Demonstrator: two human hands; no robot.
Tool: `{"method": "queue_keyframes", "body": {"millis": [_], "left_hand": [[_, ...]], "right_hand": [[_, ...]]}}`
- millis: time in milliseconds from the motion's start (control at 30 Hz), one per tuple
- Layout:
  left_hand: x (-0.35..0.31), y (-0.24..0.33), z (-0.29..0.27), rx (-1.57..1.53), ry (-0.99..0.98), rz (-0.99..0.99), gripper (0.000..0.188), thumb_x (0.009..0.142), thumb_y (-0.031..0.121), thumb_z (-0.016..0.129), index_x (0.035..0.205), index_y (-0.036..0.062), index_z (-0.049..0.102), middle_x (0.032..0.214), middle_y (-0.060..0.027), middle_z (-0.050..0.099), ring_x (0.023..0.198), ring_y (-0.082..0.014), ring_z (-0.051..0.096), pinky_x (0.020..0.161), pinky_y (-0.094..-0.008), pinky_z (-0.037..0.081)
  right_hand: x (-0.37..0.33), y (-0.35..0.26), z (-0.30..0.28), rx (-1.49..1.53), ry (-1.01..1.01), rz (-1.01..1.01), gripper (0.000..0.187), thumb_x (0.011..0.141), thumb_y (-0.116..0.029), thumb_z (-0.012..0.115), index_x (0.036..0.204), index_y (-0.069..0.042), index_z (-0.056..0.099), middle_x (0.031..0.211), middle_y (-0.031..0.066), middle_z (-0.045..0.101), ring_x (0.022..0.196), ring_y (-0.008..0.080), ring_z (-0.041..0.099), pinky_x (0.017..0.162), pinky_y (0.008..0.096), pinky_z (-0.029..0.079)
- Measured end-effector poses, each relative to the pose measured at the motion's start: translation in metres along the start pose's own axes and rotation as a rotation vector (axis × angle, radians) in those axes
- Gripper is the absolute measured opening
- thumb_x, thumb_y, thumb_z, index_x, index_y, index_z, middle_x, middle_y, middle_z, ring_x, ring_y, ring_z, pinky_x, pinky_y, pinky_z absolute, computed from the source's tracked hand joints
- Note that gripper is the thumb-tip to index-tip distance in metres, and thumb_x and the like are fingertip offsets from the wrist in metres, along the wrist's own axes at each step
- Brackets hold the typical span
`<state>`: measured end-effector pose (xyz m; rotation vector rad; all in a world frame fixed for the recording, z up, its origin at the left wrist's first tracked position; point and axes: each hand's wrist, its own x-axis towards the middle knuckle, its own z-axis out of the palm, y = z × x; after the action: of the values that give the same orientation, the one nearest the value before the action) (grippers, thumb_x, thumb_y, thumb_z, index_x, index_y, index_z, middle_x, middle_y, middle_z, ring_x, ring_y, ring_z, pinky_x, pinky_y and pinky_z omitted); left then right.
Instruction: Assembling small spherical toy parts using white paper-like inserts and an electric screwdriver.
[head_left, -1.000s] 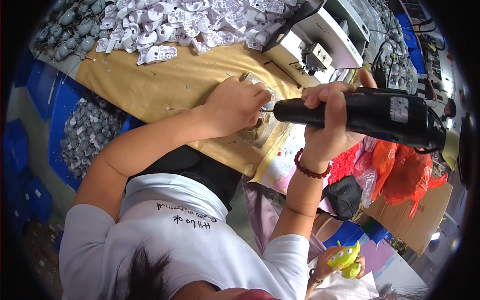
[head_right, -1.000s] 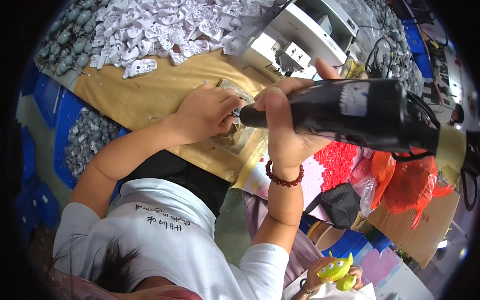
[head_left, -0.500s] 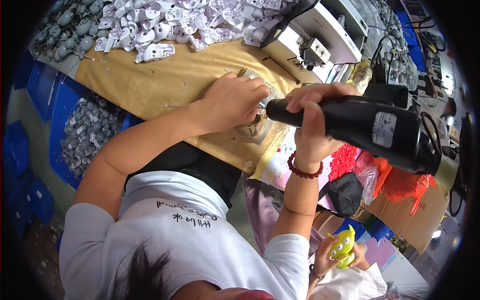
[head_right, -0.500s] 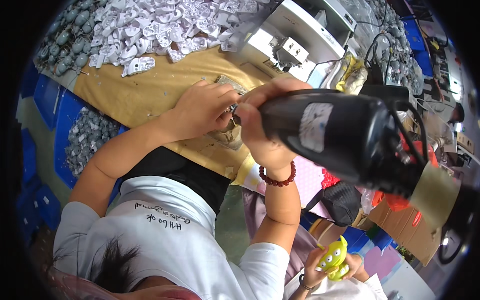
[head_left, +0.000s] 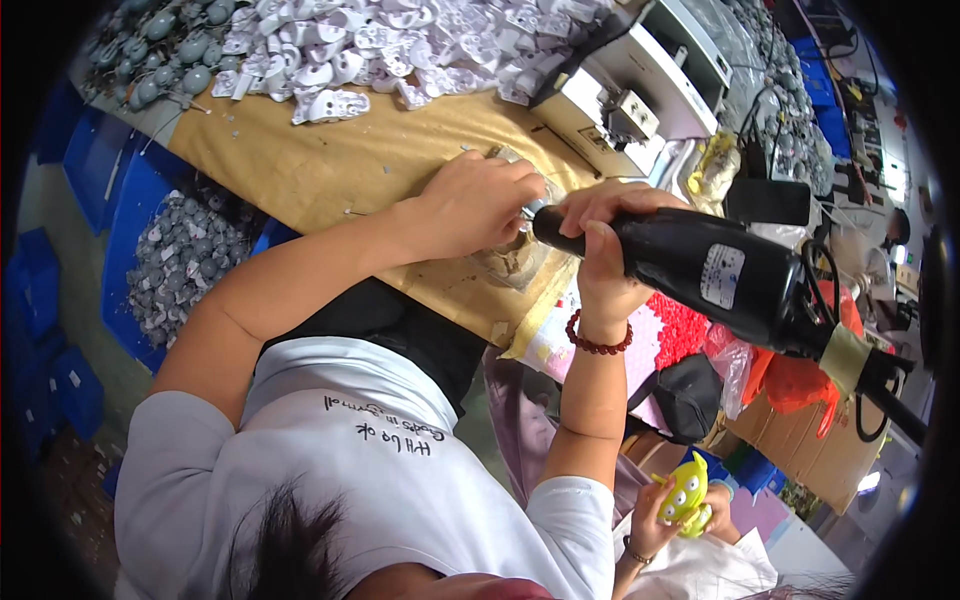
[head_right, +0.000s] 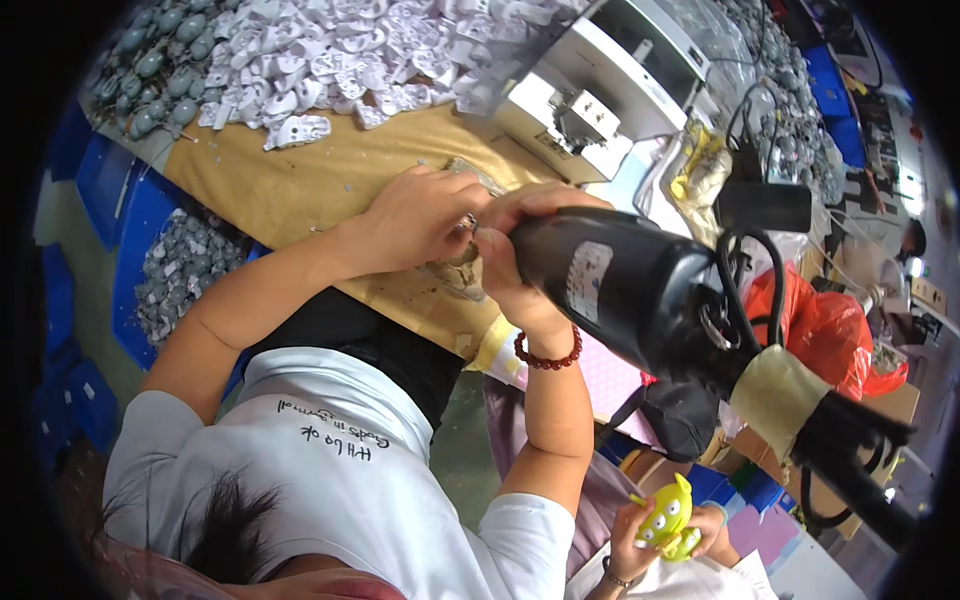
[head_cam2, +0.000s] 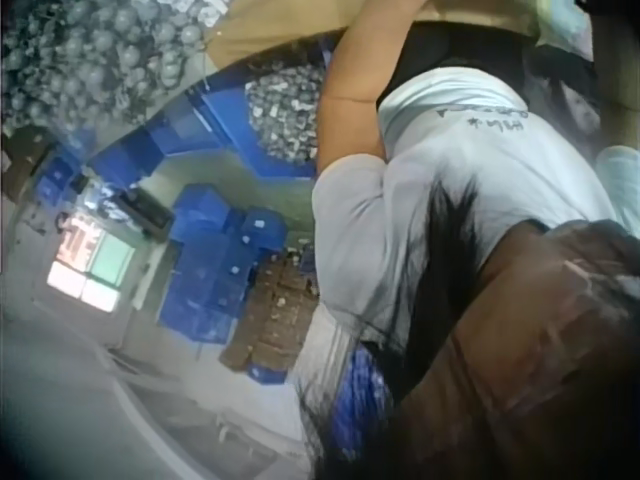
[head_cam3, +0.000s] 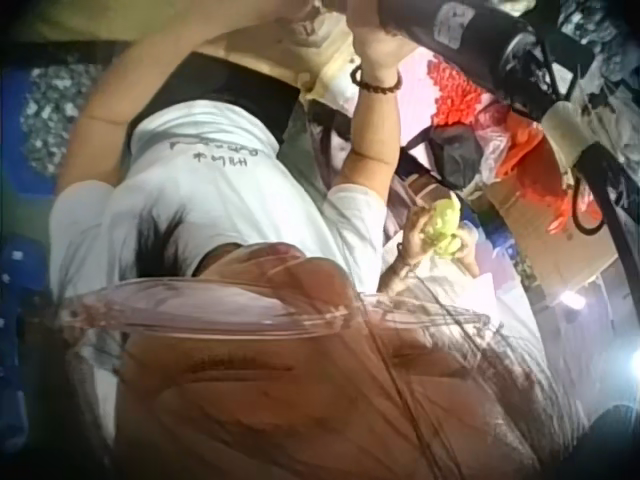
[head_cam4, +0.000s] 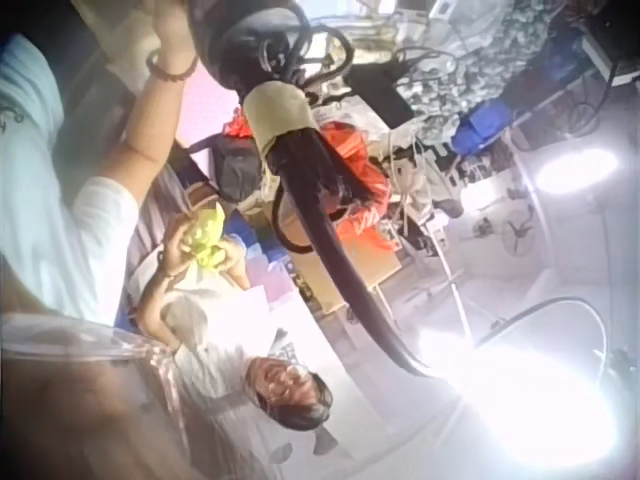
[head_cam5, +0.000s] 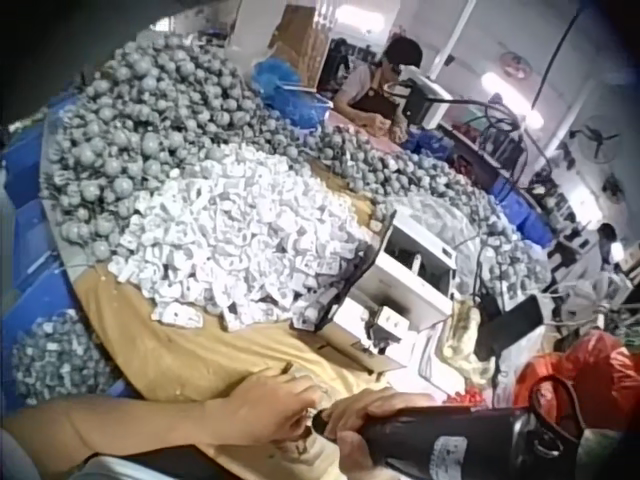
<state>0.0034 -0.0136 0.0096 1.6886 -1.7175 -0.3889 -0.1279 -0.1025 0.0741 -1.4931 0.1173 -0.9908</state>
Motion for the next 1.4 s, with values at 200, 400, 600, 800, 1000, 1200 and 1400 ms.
{"method": "queue_keyframes", "body": {"millis": [200,400,600,800,1000,1200,1400], "left_hand": [[-0.002,-0.001,0.006,-0.041,0.063,0.024,0.031,0.071,0.008,0.071,0.099,0.0134,0.057,0.092,-0.0031,0.058,0.089,-0.0247,0.062,0.075,-0.0397,0.043],[-0.003,-0.002,0.002,-0.043,0.01,0.006,0.031,0.07,0.009,0.071,0.096,0.0115,0.054,0.093,-0.0051,0.057,0.092,-0.0259,0.061,0.076,-0.041,0.043],[0.002,0.001,-0.002,0.005,-0.057,-0.009,0.032,0.072,0.011,0.072,0.102,0.0105,0.059,0.096,-0.0061,0.06,0.093,-0.0259,0.064,0.078,-0.0411,0.045],[-0.001,0.001,-0.001,-0.008,-0.01,-0.04,0.035,0.073,0.013,0.073,0.106,0.0094,0.059,0.101,-0.0074,0.059,0.094,-0.0276,0.062,0.08,-0.0423,0.047],[-0.004,0.003,0.0,0.056,-0.07,-0.085,0.038,0.078,0.018,0.073,0.111,0.0097,0.058,0.112,-0.0052,0.057,0.097,-0.0262,0.061,0.081,-0.0407,0.047],[-0.012,-0.007,0.004,0.05,0.044,0.092,0.033,0.079,0.018,0.072,0.11,0.0127,0.061,0.105,-0.003,0.061,0.094,-0.0219,0.063,0.079,-0.0382,0.047],[-0.014,-0.005,0.006,0.108,0.134,0.184,0.03,0.08,0.019,0.072,0.108,0.0145,0.062,0.096,-0.0006,0.061,0.089,-0.0187,0.064,0.077,-0.0347,0.045]], "right_hand": [[0.001,0.002,0.006,-0.009,0.063,-0.035,0.051,0.082,0.001,0.07,0.125,-0.001,0.043,0.076,0.009,0.061,0.065,0.0183,0.06,0.064,0.0293,0.051],[0.003,0.012,-0.007,0.056,-0.102,-0.03,0.051,0.079,0.005,0.069,0.123,-0.002,0.044,0.078,0.01,0.062,0.066,0.0165,0.06,0.063,0.0277,0.05],[0.004,0.009,-0.008,0.078,-0.138,0.016,0.051,0.074,0.012,0.066,0.119,-0.002,0.045,0.079,0.0094,0.063,0.068,0.017,0.062,0.064,0.0283,0.052],[0.009,-0.003,-0.017,0.075,-0.06,0.057,0.044,0.085,0.002,0.063,0.124,-0.003,0.044,0.077,0.0081,0.058,0.065,0.0185,0.057,0.065,0.0326,0.05],[0.016,-0.001,-0.11,-0.161,0.698,0.335,0.037,0.095,-0.011,0.064,0.125,0.005,0.05,0.09,0.0076,0.062,0.075,0.0156,0.064,0.071,0.0264,0.053],[-0.036,0.014,-0.097,-0.558,0.458,0.337,0.027,0.093,-0.006,0.063,0.12,0.001,0.063,0.111,0.0057,0.065,0.091,0.0114,0.06,0.077,0.025,0.049],[-0.044,0.035,-0.036,-0.616,0.075,0.414,0.011,0.089,-0.007,0.071,0.098,0.0,0.071,0.09,0.0054,0.061,0.077,0.0112,0.056,0.069,0.0238,0.046]]}}
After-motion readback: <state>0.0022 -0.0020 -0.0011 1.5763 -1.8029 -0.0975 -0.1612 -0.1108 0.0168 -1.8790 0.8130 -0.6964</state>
